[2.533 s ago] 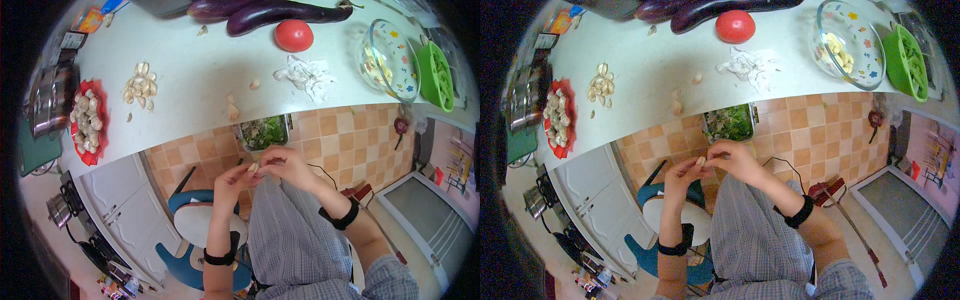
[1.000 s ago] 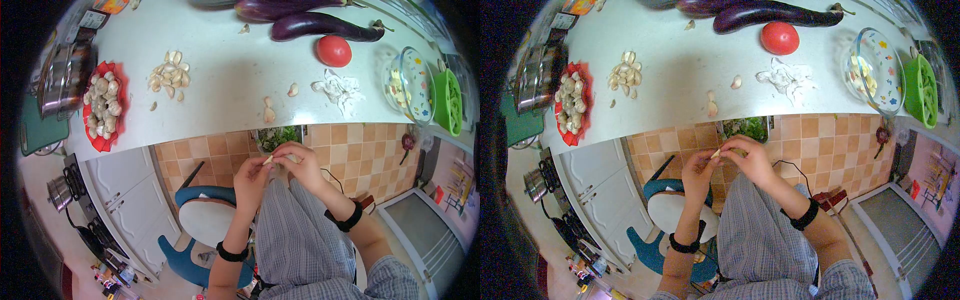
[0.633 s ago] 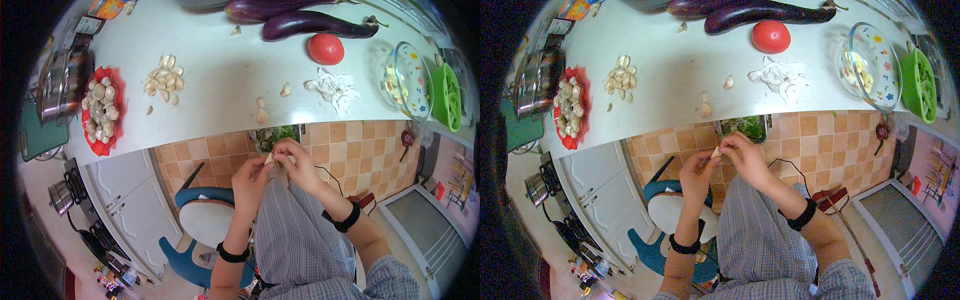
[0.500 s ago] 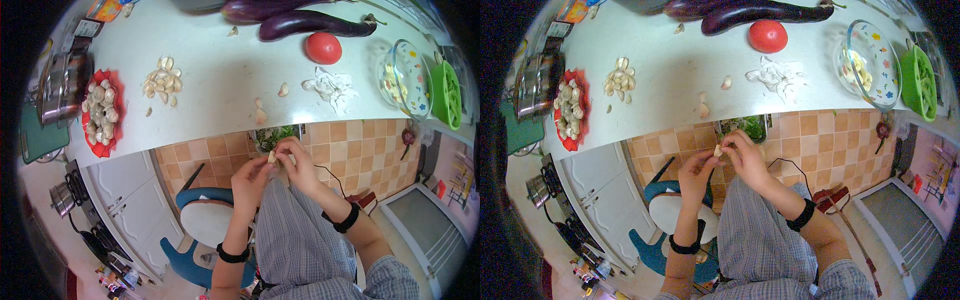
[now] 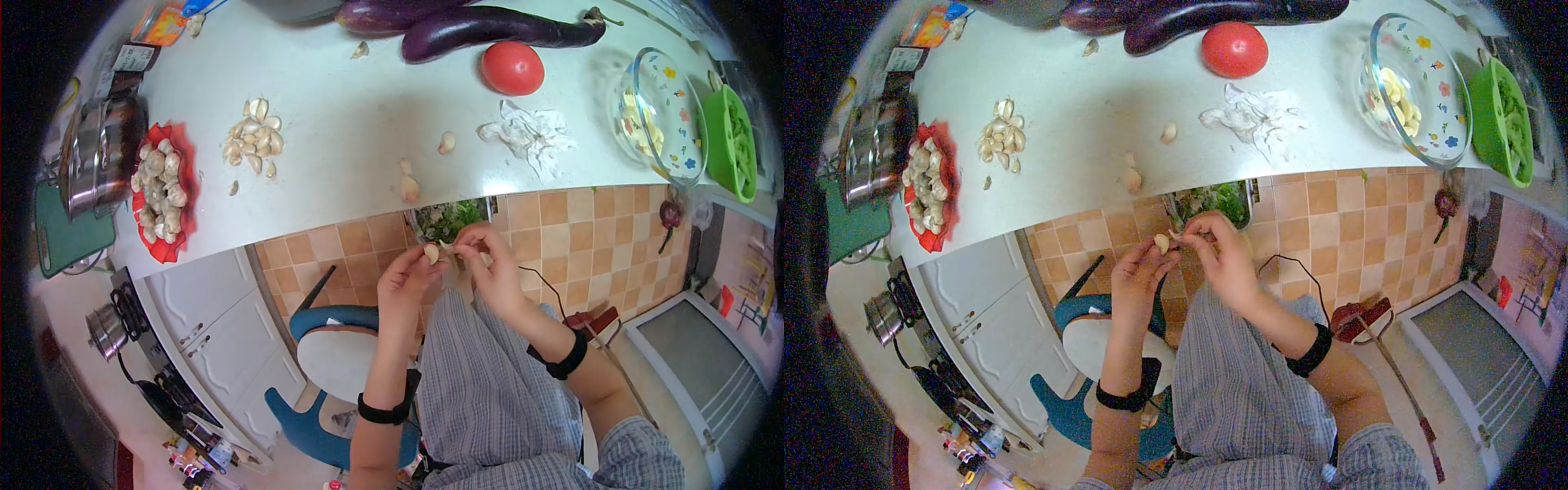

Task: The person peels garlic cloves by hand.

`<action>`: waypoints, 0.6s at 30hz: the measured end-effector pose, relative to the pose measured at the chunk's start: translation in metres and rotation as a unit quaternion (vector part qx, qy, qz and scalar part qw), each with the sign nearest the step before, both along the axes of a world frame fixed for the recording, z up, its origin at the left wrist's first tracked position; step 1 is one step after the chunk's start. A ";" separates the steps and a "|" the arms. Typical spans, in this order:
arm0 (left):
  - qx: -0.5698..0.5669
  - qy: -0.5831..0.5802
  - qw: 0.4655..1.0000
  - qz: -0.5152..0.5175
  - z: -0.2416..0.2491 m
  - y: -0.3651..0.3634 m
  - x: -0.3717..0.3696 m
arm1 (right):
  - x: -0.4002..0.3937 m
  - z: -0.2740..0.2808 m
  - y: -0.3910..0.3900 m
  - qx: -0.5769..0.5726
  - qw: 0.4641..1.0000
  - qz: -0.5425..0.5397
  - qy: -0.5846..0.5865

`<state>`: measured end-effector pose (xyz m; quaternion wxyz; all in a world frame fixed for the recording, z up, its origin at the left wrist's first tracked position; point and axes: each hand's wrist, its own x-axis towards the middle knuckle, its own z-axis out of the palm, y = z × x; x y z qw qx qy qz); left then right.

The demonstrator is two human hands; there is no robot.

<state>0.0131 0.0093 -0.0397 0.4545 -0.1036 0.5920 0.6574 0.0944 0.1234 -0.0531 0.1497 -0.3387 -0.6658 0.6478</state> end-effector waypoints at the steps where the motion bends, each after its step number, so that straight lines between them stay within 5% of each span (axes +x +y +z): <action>1: 0.015 -0.011 1.000 0.001 -0.002 -0.001 0.000 | 0.002 -0.002 0.001 -0.001 1.000 -0.002 -0.001; 10: 0.092 -0.115 0.988 0.055 -0.010 -0.007 0.002 | -0.002 0.006 0.011 0.112 0.993 0.034 0.035; 13: 0.135 -0.145 0.979 0.050 -0.013 -0.009 0.002 | -0.002 0.011 0.013 -0.011 0.998 0.060 -0.019; 18: 0.111 -0.157 0.979 0.069 -0.009 -0.006 0.004 | -0.006 -0.007 0.009 0.198 0.980 -0.022 -0.021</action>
